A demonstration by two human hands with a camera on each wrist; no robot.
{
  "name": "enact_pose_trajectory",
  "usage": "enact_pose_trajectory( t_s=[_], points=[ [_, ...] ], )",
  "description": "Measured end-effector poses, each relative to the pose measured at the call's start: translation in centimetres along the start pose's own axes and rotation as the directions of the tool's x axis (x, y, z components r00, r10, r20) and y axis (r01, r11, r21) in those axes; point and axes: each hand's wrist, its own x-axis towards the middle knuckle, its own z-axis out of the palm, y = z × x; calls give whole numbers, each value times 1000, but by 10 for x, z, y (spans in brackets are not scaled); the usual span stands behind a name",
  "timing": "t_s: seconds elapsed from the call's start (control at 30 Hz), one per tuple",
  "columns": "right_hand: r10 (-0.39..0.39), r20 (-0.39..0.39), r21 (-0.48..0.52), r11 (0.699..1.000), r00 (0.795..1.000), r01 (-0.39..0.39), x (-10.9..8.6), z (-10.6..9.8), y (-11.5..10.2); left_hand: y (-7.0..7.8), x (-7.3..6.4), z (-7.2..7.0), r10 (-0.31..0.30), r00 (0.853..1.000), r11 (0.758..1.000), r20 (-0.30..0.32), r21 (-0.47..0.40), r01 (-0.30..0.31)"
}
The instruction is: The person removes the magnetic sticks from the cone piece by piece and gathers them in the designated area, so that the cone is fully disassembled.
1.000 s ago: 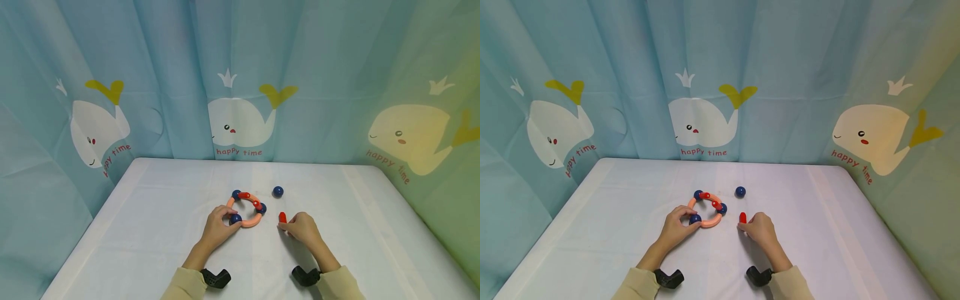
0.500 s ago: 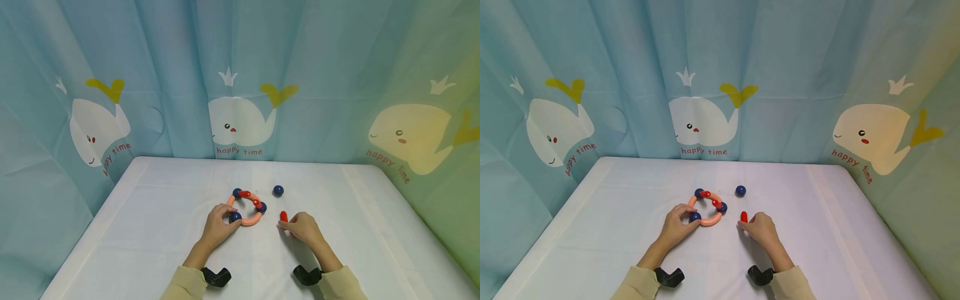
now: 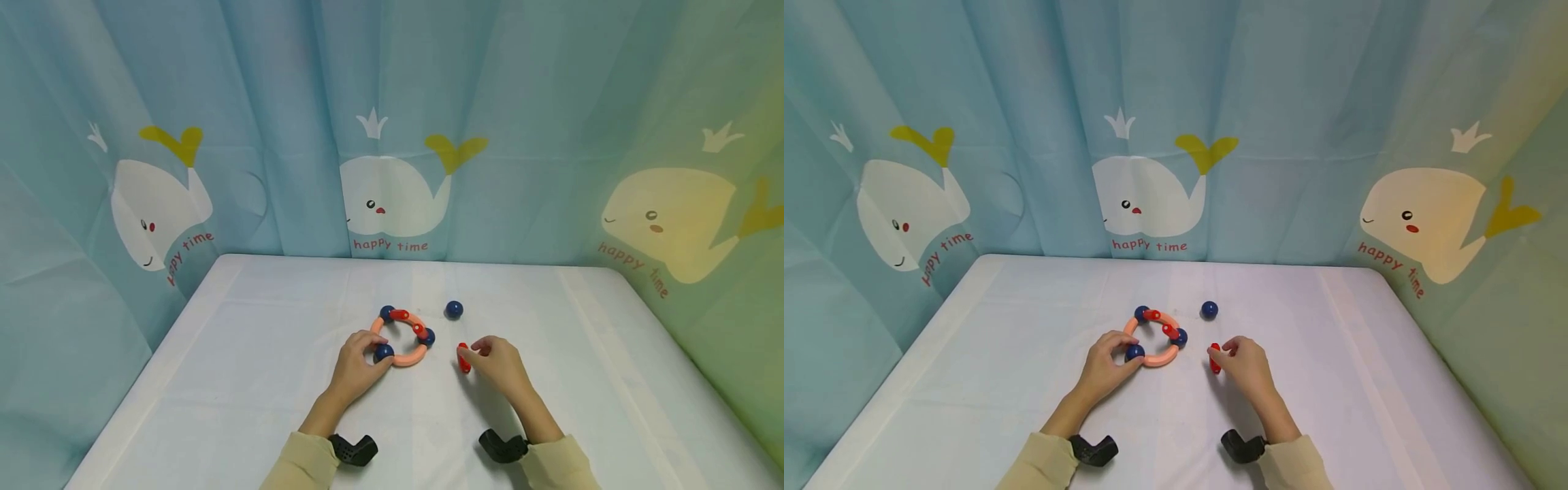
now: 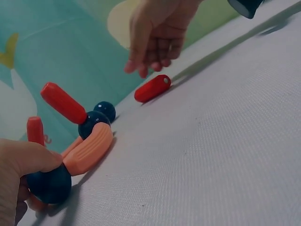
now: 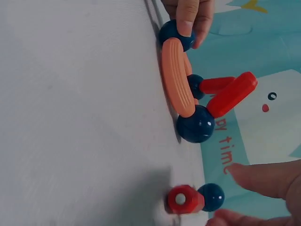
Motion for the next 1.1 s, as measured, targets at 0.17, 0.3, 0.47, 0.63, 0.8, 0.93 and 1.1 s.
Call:
enact_pose_trajectory(
  t_s=[0.17, 0.3, 0.47, 0.63, 0.8, 0.93, 1.1],
  points=[
    [-116, -80, 61, 991, 990, 121, 6, 9, -11, -5, 2, -7, 19, 1000, 1000, 1, 6, -19],
    [-175, -89, 102, 978, 981, 184, 8, 17, -22, -12, 3, -13, 15, 999, 1000, -30, 17, -15],
    [-196, -94, 113, 972, 976, 206, 7, 28, -26, -15, 4, -15, 40, 999, 999, -34, -8, -40],
    [-221, -95, 131, 964, 971, 232, 9, 40, -29, -16, 3, -15, 42, 998, 999, -54, -5, -42],
    [-243, -86, 170, 952, 966, 254, 7, 48, -34, -16, 3, -16, -17, 995, 998, -96, 54, 23],
    [-258, -107, 184, 944, 960, 274, 7, 51, -36, -15, 3, -17, -40, 991, 995, -129, 81, 51],
    [-319, -145, 188, 921, 937, 343, 7, 53, -37, -11, 4, -14, -23, 990, 995, -142, 93, 37]
  ],
)
